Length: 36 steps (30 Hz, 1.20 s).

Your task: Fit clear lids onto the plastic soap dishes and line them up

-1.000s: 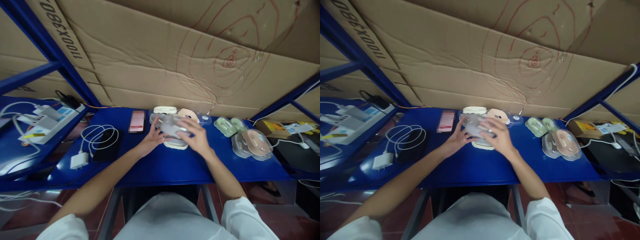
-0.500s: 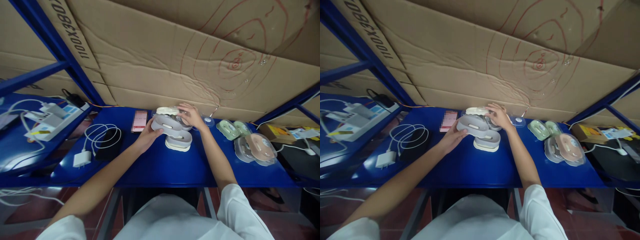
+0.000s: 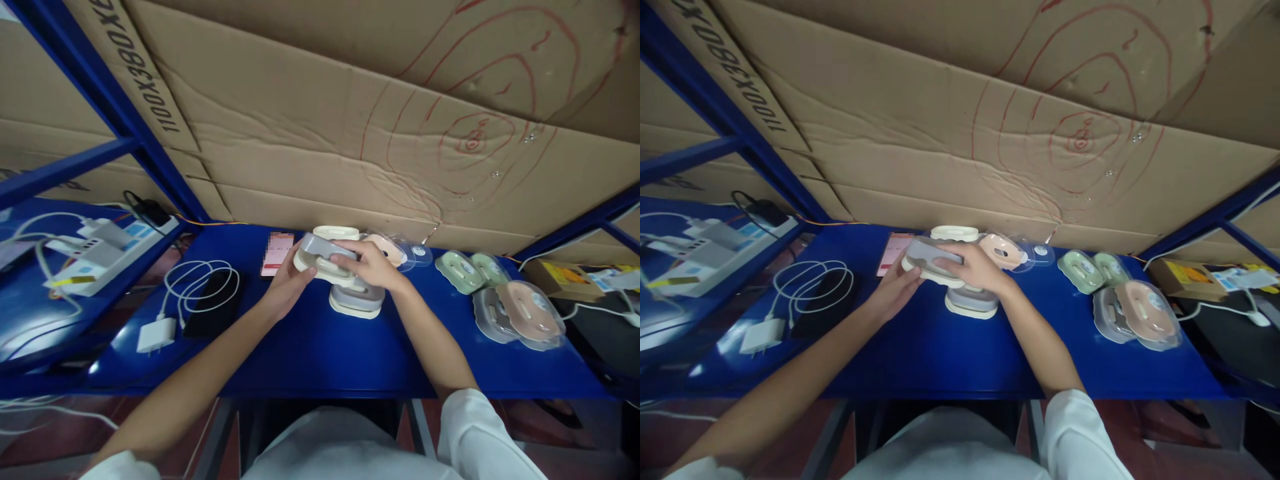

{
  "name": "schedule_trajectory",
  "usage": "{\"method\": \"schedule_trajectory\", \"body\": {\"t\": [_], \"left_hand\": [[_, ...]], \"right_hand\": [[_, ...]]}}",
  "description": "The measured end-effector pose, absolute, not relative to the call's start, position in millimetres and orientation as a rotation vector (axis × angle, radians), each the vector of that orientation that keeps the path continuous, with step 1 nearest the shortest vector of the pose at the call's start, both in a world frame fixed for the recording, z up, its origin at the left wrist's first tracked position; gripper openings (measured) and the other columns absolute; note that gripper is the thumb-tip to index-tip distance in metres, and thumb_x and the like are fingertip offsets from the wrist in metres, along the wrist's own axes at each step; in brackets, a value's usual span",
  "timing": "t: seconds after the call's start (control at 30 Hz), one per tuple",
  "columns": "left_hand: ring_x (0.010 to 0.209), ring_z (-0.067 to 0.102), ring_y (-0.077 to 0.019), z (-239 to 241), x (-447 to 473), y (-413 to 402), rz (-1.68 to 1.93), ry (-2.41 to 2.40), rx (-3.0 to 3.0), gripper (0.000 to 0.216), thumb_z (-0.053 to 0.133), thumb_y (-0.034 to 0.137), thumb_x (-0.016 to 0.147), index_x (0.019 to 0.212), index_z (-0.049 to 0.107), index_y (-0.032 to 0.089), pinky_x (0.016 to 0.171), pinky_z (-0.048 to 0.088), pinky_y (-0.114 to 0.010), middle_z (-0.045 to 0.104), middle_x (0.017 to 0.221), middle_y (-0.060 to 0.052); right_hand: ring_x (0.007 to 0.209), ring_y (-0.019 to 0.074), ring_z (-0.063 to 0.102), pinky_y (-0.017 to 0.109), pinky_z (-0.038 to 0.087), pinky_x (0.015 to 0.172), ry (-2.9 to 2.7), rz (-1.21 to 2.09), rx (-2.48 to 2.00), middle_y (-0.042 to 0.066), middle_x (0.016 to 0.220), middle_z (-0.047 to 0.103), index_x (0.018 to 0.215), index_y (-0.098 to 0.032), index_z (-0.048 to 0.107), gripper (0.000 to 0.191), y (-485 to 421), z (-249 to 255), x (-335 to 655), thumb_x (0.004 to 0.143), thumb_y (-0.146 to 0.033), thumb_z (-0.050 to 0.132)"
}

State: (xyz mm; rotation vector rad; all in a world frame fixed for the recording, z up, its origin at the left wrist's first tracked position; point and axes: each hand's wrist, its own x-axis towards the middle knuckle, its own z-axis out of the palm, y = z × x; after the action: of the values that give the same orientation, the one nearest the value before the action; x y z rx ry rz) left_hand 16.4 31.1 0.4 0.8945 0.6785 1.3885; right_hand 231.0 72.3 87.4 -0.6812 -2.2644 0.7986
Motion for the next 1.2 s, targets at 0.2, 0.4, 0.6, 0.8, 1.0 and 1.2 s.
{"method": "schedule_trajectory", "body": {"t": [0.2, 0.4, 0.6, 0.8, 1.0, 1.2], "left_hand": [[0.141, 0.062, -0.0254, 1.0, 10.6, 36.7, 1.480, 0.804, 0.850, 0.066, 0.093, 0.037, 0.084, 0.141, 0.061, 0.036, 0.122, 0.050, -0.046, 0.070, 0.141, -0.002], [0.138, 0.065, -0.0238, -0.3, 6.7, 40.6, 1.474, 0.792, 0.830, 0.056, 0.091, 0.038, 0.087, 0.136, 0.063, 0.035, 0.125, 0.049, -0.050, 0.071, 0.137, -0.001], [0.139, 0.065, -0.0253, -0.5, 7.6, 38.7, 1.445, 0.739, 0.820, 0.064, 0.092, 0.044, 0.087, 0.142, 0.061, 0.035, 0.123, 0.051, -0.049, 0.068, 0.146, -0.003], [0.135, 0.070, -0.0284, 5.3, 7.1, 35.1, 1.421, 0.645, 0.919, 0.080, 0.090, 0.050, 0.088, 0.156, 0.050, 0.041, 0.124, 0.049, -0.053, 0.058, 0.161, -0.006], [0.115, 0.077, -0.0245, 9.0, 9.3, 31.6, 1.374, 0.656, 0.902, 0.074, 0.088, 0.048, 0.090, 0.154, 0.053, 0.036, 0.112, 0.058, -0.048, 0.066, 0.149, -0.009], [0.101, 0.077, -0.0218, 8.0, 8.9, 34.4, 1.347, 0.674, 0.905, 0.063, 0.088, 0.044, 0.089, 0.144, 0.060, 0.031, 0.089, 0.064, -0.039, 0.071, 0.135, -0.006]], "right_hand": [[0.133, 0.0273, 0.070, 0.048, 0.045, 0.119, -2.340, 0.291, -0.959, 0.006, 0.142, 0.076, 0.143, -0.030, 0.073, 0.037, 92.9, 87.3, 254.0, 0.111, -0.040, 0.056], [0.152, 0.0343, 0.053, 0.063, 0.026, 0.129, -2.311, -0.062, -1.200, 0.012, 0.155, 0.066, 0.144, -0.026, 0.071, 0.040, 103.4, 83.3, 263.2, 0.110, -0.031, 0.052], [0.133, 0.0250, 0.068, 0.042, 0.052, 0.116, -2.521, 0.332, -0.764, 0.007, 0.143, 0.074, 0.139, -0.028, 0.074, 0.037, 70.5, 85.0, 232.8, 0.108, -0.046, 0.063], [0.126, 0.0277, 0.071, 0.045, 0.054, 0.111, -2.455, 0.253, -0.846, 0.009, 0.133, 0.078, 0.129, -0.026, 0.079, 0.029, 81.2, 92.0, 248.0, 0.109, -0.038, 0.061], [0.124, 0.0282, 0.070, 0.044, 0.051, 0.109, -2.185, 0.114, -0.941, 0.009, 0.129, 0.078, 0.127, -0.024, 0.079, 0.033, 88.9, 115.6, 282.9, 0.109, -0.044, 0.060], [0.130, 0.0350, 0.065, 0.054, 0.044, 0.112, -2.239, -0.071, -1.309, 0.012, 0.138, 0.075, 0.129, -0.023, 0.078, 0.031, 96.8, 110.1, 292.7, 0.107, -0.031, 0.058]]}}
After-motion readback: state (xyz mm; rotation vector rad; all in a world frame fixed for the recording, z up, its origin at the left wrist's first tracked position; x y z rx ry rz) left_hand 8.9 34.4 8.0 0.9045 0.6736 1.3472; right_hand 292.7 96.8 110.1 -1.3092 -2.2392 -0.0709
